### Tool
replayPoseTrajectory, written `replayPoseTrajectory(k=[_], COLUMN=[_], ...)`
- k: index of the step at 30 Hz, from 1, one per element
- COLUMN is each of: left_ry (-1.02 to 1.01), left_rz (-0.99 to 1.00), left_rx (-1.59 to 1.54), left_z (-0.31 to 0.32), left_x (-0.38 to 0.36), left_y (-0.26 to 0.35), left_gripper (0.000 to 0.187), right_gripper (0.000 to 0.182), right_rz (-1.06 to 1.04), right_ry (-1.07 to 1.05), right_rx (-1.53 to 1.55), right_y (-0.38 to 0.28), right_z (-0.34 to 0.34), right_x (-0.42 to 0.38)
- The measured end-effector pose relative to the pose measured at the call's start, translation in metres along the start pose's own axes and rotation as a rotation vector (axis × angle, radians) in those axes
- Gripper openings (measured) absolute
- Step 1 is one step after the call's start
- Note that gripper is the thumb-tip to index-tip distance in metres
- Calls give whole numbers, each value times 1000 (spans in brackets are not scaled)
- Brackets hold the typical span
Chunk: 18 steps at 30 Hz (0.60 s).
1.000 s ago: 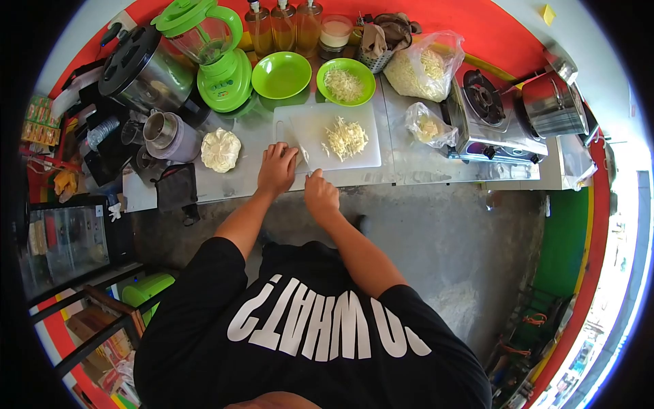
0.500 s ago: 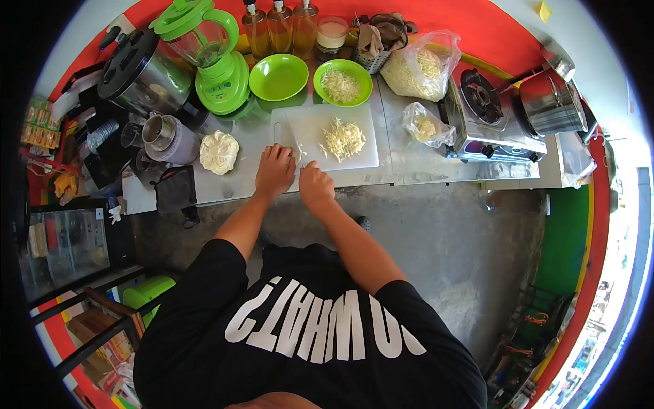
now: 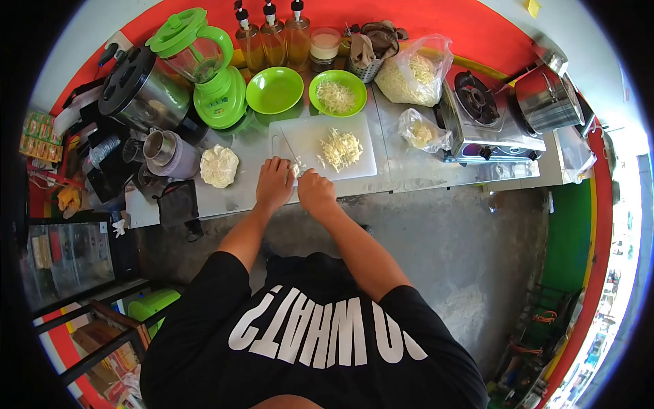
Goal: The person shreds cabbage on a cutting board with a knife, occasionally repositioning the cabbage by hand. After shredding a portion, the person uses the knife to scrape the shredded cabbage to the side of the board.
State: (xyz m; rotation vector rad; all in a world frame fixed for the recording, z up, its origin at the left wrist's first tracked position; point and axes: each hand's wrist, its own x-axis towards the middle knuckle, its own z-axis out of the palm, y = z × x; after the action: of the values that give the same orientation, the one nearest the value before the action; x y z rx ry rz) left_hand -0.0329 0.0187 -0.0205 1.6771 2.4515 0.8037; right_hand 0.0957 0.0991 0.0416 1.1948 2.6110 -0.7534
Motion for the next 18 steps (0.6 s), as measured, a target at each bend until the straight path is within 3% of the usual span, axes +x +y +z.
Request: replayPoseTrajectory(k=[7,13,18], left_ry=[19,21,54], left_rz=[3,17,36], left_rx=[-32,-8,-34], left_z=[0,2,1], left_x=[1,-1,0], left_y=[-1,-2,-1], left_gripper=[16,12,12], right_gripper=[36,38,35], right_rz=[132,14,116], right_ry=[8,10,21], right_rx=[14,40,52], right_y=[-8,-2,-12], right_z=[21,10,22], right_x=[-12,0,-16])
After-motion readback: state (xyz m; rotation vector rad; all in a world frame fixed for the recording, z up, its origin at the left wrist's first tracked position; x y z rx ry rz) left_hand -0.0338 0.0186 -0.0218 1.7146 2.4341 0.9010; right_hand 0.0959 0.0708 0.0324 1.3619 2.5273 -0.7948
